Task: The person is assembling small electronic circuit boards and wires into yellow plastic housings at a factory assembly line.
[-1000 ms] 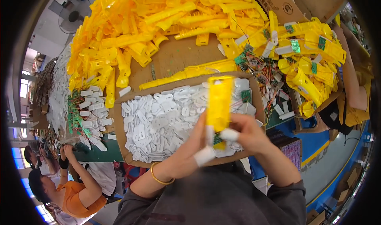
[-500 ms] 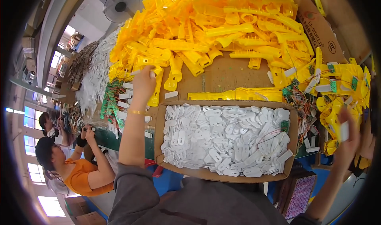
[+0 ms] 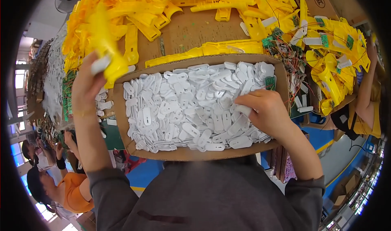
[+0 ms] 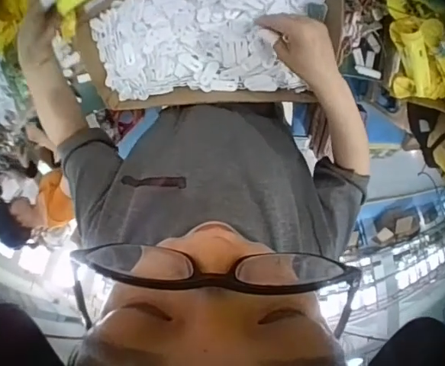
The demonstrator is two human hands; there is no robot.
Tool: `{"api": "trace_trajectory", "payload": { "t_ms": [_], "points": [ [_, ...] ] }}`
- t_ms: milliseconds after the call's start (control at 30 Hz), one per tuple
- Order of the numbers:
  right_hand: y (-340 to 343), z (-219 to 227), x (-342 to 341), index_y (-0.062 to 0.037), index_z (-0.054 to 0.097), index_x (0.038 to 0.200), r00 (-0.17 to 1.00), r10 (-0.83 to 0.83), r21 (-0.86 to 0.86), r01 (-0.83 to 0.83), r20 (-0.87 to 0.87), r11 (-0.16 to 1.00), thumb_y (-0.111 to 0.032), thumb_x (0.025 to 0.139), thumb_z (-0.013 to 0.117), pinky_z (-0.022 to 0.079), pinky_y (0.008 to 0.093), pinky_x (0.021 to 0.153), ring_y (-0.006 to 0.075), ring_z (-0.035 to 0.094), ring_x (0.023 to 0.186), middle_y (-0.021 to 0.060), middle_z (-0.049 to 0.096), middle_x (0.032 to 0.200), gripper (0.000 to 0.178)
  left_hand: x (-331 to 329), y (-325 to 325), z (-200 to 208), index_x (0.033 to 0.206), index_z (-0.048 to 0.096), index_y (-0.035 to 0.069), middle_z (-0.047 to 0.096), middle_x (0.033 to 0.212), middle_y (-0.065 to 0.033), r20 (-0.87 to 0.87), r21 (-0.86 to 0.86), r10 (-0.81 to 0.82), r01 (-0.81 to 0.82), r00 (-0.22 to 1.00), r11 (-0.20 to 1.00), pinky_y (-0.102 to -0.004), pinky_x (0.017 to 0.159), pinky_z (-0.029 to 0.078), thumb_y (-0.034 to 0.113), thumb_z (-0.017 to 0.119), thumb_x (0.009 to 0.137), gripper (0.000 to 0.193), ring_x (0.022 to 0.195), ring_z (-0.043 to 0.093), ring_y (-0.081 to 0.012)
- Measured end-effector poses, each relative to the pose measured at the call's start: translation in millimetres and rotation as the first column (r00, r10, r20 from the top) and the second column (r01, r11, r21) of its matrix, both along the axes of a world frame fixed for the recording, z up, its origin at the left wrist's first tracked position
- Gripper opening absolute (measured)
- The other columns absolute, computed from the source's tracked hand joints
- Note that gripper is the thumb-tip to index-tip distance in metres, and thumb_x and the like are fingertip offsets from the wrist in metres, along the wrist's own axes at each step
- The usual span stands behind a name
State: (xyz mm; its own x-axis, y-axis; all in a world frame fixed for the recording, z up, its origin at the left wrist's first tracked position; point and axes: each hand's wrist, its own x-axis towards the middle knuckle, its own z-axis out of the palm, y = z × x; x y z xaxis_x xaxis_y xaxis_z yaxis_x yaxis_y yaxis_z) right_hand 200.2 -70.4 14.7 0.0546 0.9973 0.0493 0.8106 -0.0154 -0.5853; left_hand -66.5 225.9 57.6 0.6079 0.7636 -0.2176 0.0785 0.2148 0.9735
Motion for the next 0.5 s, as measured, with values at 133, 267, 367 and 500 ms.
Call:
{"api": "trace_trajectory", "payload": {
  "t_ms": [133,267,367,500],
  "points": [
    [21,-24,-7,-0.0073,0.063,0.084,0.956,0.112,0.04,-0.128,0.272,0.991,-0.001,0.066,0.055,0.049,0.035,0.062,0.0253,0.059,0.074,0.0084,0.056,0.081,0.021,-22,-112,29,0.101,0.048,0.001,0.053,0.082,-0.0091,0.169,-0.187,0.012,0.021,0.986,0.982,-0.0273,0.058,0.049,0.031,0.073,0.064,0.054,0.064,0.056,-0.0149],
    [30,-16,-14,-0.0067,0.059,0.076,0.906,0.2,-0.008,-0.212,0.374,0.977,-0.004,0.068,0.054,0.049,0.0353,0.062,0.0259,0.059,0.073,0.0079,0.055,0.08,0.01,-8,-196,-11,0.137,0.024,0.002,0.054,0.089,-0.0051,0.434,-0.57,0.253,0.046,0.865,0.82,-0.028,0.072,0.048,0.006,0.069,0.06,0.09,0.077,0.057,-0.0158],
    [34,-6,-19,-0.0061,0.055,0.074,0.932,0.211,0.153,-0.264,0.294,0.952,0.0,0.063,0.057,0.049,0.034,0.061,0.025,0.059,0.074,0.0079,0.056,0.083,0.012,12,-230,-36,0.137,0.025,0.007,0.049,0.09,-0.0073,0.436,-0.635,0.36,-0.001,0.825,0.773,-0.0306,0.078,0.043,0.002,0.058,0.067,0.078,0.085,0.05,-0.0189],
    [6,21,-44,-0.0056,0.057,0.078,0.977,0.172,0.214,-0.143,-0.125,0.966,0.005,0.062,0.063,0.047,0.029,0.059,0.0231,0.06,0.071,0.0073,0.061,0.085,0.02,23,-230,-56,0.129,0.036,0.006,0.051,0.088,-0.0058,0.63,-0.597,0.259,0.243,0.732,0.765,-0.0266,0.067,0.041,0.02,0.054,0.081,0.053,0.076,0.049,-0.0148]
  ]
}}
